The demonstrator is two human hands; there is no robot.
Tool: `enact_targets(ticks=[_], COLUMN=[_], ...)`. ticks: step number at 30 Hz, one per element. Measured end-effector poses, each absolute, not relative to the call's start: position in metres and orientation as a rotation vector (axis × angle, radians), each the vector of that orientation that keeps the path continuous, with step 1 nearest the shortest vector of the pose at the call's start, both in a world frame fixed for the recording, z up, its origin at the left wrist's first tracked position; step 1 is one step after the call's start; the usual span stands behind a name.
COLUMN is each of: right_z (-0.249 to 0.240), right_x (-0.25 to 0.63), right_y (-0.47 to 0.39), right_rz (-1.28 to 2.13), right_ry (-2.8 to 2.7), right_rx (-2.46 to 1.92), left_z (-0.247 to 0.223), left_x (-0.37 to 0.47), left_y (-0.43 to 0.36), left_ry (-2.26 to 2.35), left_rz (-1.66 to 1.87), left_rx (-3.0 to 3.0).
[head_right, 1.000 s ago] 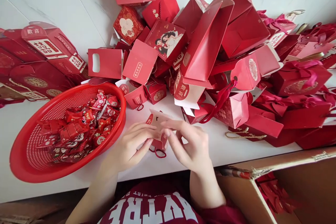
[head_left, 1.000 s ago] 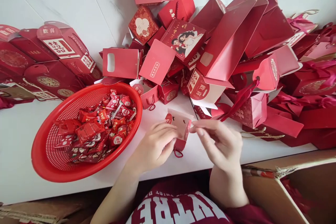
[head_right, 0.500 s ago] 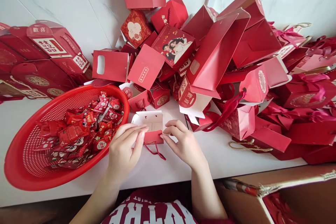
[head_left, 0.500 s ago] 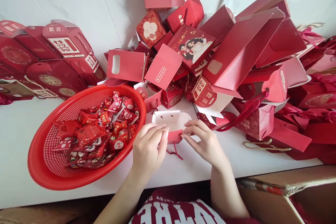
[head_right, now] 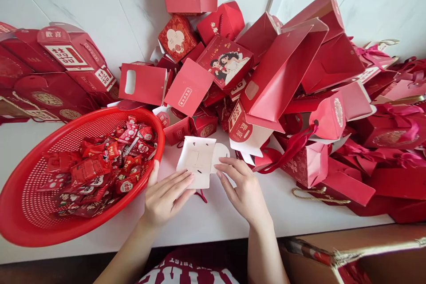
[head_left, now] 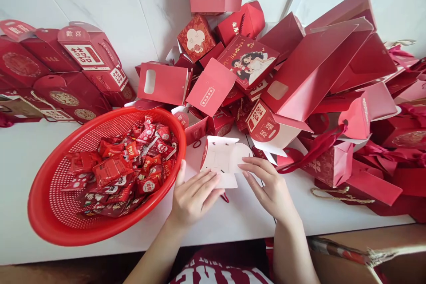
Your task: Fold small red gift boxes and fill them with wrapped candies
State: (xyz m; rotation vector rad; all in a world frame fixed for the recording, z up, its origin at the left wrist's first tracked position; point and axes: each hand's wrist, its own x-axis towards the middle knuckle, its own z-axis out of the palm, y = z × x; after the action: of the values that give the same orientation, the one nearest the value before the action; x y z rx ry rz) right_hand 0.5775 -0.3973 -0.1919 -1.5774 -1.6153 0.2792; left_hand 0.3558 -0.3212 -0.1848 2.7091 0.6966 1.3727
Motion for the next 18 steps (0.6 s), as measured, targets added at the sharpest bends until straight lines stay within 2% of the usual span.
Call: enact_targets(ticks=[6,15,18], right_z=[-0.199,-0.207,-0.204], right_x=[0.566,0.563,0.560], right_y=[-0.393,-0.384,-0.388], right_rz=[0.259,0.362,0.183], right_ry=[-1.400,-1.359,-1.463], right_rx=[-1.629,-1.639,-1.694], left_z=[-0.193,-0.192,-0.197], left_x=[0.352,0.362,0.368], left_y=[-0.324,-0.329,-0.329], left_ry=[0.758,0.972,1.008], left_rz=[1.294,0.740,0.732], left_rx=[2.470,2.761,2.783])
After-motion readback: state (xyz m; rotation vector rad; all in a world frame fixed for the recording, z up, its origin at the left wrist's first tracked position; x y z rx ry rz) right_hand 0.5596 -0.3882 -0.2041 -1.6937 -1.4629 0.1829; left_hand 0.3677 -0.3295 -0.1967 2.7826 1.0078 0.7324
